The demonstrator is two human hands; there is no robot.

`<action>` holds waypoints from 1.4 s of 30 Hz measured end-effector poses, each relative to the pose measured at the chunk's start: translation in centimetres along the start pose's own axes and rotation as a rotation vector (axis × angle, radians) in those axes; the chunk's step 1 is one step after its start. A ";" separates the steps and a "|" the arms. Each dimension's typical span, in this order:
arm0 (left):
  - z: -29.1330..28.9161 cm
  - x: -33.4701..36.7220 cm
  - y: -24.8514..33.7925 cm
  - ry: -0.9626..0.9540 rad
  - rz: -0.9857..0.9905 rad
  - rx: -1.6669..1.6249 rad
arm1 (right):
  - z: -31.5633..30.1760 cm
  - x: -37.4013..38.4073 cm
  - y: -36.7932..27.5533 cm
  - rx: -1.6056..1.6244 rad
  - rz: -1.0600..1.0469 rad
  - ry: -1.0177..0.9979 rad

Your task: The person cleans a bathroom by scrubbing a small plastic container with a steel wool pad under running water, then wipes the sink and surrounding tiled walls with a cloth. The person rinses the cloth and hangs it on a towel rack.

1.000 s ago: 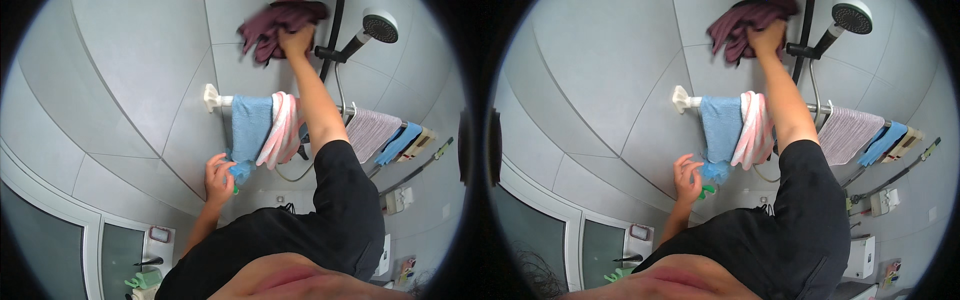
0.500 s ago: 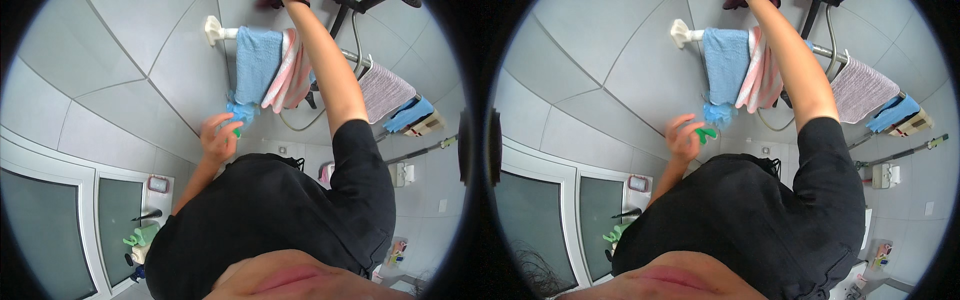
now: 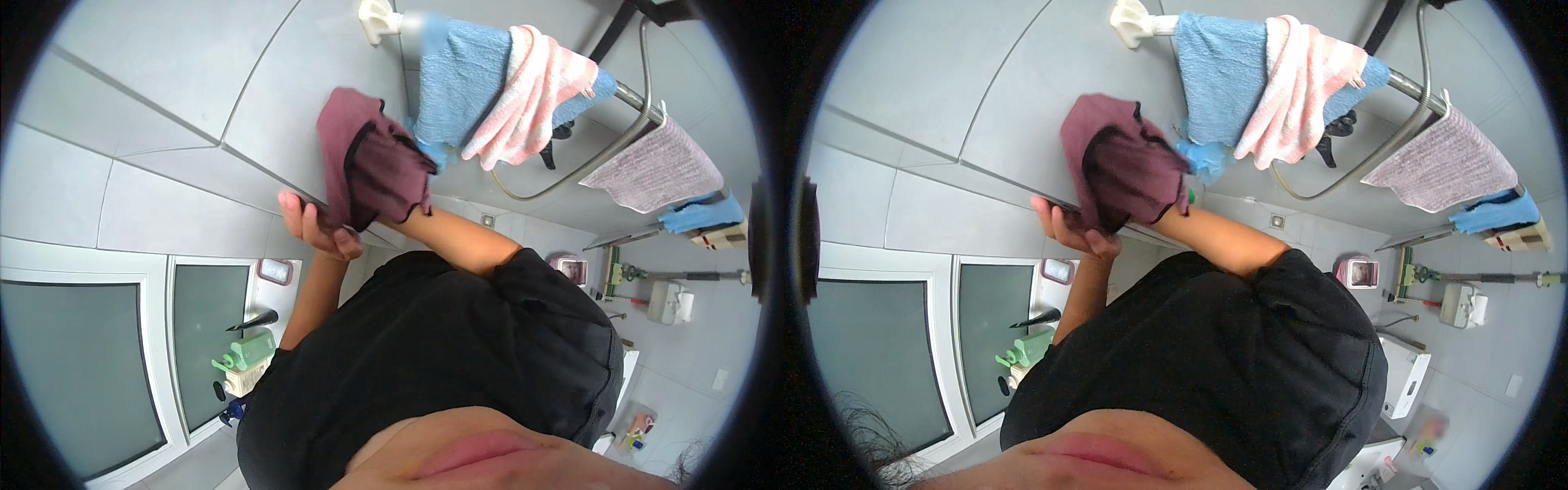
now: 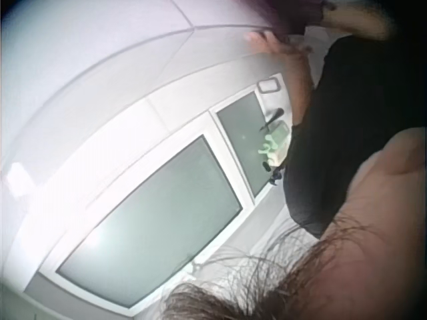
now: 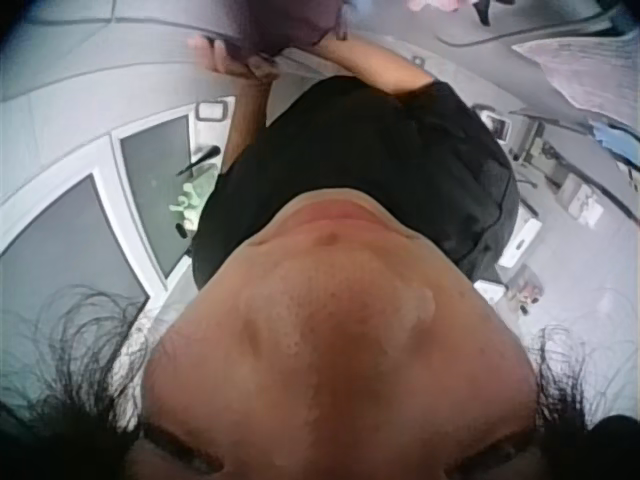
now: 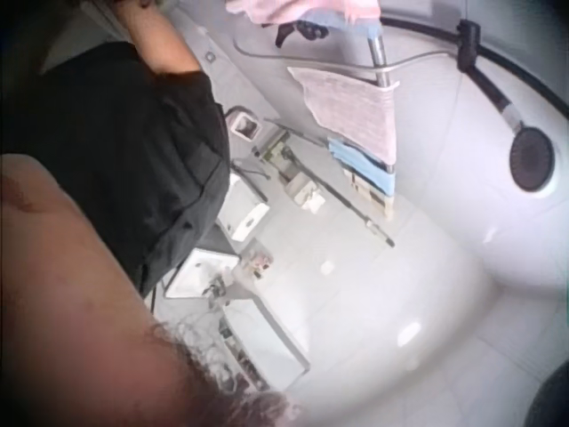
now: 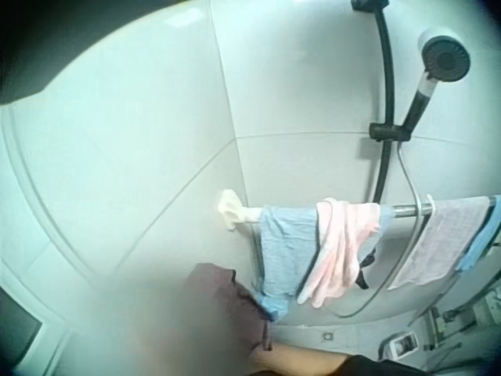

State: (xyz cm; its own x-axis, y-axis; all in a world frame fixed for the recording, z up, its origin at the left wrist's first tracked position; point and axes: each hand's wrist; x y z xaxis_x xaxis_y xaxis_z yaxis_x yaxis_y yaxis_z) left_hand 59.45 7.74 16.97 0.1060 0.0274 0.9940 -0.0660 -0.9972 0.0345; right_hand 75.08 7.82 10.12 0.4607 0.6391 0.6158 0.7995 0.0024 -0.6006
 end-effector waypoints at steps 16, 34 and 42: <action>0.6 0.3 0.4 -0.031 -0.006 0.112 | -0.3 5.0 -2.7 0.038 -0.066 -0.264; 0.8 0.6 0.9 -0.053 -0.029 0.149 | 3.6 3.5 1.5 0.008 -0.098 0.016; 1.2 1.0 0.5 -0.037 -0.017 0.155 | -2.4 18.4 2.6 0.448 0.462 0.127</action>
State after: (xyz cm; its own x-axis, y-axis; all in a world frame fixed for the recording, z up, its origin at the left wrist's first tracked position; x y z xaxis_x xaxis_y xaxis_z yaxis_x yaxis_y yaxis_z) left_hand 60.66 7.16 17.81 0.1426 0.0447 0.9888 0.0902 -0.9954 0.0320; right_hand 86.52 17.76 21.12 0.7823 0.5553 0.2822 0.2828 0.0870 -0.9552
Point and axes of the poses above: each hand's wrist, its own x-axis towards the middle knuckle, its own z-axis out of the palm, y = z × x, and after that the axes turned 13 degrees about -x, right-handed
